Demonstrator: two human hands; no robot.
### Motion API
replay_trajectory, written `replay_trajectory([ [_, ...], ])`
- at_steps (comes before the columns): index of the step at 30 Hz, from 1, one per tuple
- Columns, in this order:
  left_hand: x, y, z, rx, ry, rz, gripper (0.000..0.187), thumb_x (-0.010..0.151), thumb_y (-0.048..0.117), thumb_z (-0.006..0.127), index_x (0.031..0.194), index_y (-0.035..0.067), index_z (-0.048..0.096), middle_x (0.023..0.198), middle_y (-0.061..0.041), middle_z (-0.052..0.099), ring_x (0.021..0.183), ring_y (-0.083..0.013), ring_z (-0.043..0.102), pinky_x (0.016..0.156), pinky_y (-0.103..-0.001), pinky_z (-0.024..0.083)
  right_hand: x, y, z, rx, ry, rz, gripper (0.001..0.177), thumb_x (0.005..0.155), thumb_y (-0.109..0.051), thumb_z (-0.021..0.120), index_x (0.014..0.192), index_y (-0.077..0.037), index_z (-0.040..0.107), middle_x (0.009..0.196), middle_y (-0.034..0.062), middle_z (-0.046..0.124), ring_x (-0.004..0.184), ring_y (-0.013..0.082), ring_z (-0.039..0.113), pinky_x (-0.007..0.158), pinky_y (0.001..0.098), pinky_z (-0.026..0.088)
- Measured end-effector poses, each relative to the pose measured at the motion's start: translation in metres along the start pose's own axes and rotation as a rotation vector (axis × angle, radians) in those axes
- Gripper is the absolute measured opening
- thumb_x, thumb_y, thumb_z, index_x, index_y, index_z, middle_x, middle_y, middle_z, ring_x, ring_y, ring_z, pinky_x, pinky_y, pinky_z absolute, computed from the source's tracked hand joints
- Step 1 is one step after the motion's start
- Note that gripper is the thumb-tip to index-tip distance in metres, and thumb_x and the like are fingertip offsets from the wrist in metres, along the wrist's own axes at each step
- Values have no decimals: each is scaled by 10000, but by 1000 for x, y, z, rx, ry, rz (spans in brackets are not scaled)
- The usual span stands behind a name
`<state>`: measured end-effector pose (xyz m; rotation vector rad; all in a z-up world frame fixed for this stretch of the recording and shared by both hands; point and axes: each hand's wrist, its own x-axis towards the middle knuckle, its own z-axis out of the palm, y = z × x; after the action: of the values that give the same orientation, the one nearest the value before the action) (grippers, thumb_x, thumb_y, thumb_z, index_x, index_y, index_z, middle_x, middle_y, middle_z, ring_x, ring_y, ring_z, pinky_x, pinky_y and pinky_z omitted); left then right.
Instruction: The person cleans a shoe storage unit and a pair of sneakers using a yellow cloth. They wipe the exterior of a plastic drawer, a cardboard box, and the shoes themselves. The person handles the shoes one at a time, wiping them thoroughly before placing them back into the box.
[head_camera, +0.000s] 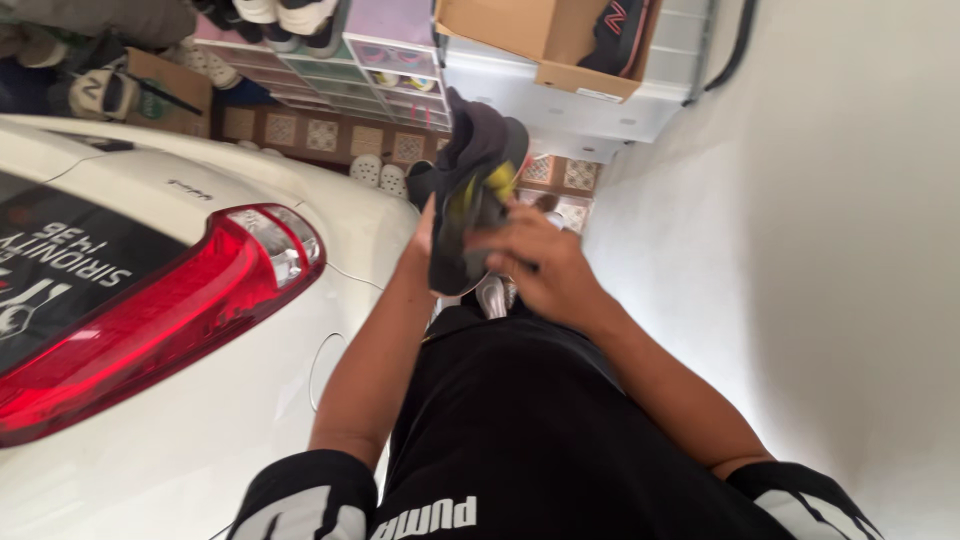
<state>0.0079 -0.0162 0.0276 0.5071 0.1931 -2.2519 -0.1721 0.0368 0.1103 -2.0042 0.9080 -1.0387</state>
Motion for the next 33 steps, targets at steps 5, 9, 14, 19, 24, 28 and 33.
replay_trajectory([
  [5,10,8,-28,297,-102,-318,559,959,491,510,1216,17,657,973,-235,736,763,-338,742,672,-472,626,6,44,-16,13,352,208,177,1084,-152,603,1189,-12,625,1011,75,643,911,174,631,852,271,515],
  [9,16,-8,-38,257,-146,-445,544,1148,446,494,1211,-68,658,957,-244,698,768,-308,712,694,-429,616,5,95,-25,208,237,381,266,1075,-206,596,1211,18,646,920,19,622,883,105,557,803,290,479],
  [14,-1,-20,-19,465,-69,-593,515,1064,475,484,1139,1,671,868,-198,684,699,-268,703,604,-422,621,-27,124,-44,57,95,566,301,1047,-282,641,1069,11,704,878,85,618,853,139,563,790,311,490],
  [19,22,-4,-14,465,-28,-698,502,1093,415,490,1245,-27,672,1005,-237,709,782,-312,729,619,-473,621,-17,78,-102,142,-169,264,625,774,-146,689,1384,-36,603,1136,90,666,945,190,601,920,329,495],
  [24,64,18,5,425,-23,-813,553,1004,485,487,1276,34,655,1022,-244,732,756,-407,748,559,-510,625,-12,64,-117,-34,-272,542,627,677,-269,879,1242,-96,669,1060,102,707,961,229,685,879,351,545],
  [28,84,42,33,350,-113,-764,590,1003,513,495,1393,86,615,1103,-257,739,793,-418,750,577,-504,622,-12,69,-110,47,-105,613,743,742,-313,879,1394,-112,584,1152,97,759,1091,238,722,953,355,537],
  [33,122,60,64,474,15,-756,656,1009,570,534,1459,94,553,1142,-229,729,802,-379,757,607,-486,627,-2,94,-114,-46,107,540,875,841,-268,832,1575,-107,385,1217,144,726,1170,249,702,1019,349,500],
])
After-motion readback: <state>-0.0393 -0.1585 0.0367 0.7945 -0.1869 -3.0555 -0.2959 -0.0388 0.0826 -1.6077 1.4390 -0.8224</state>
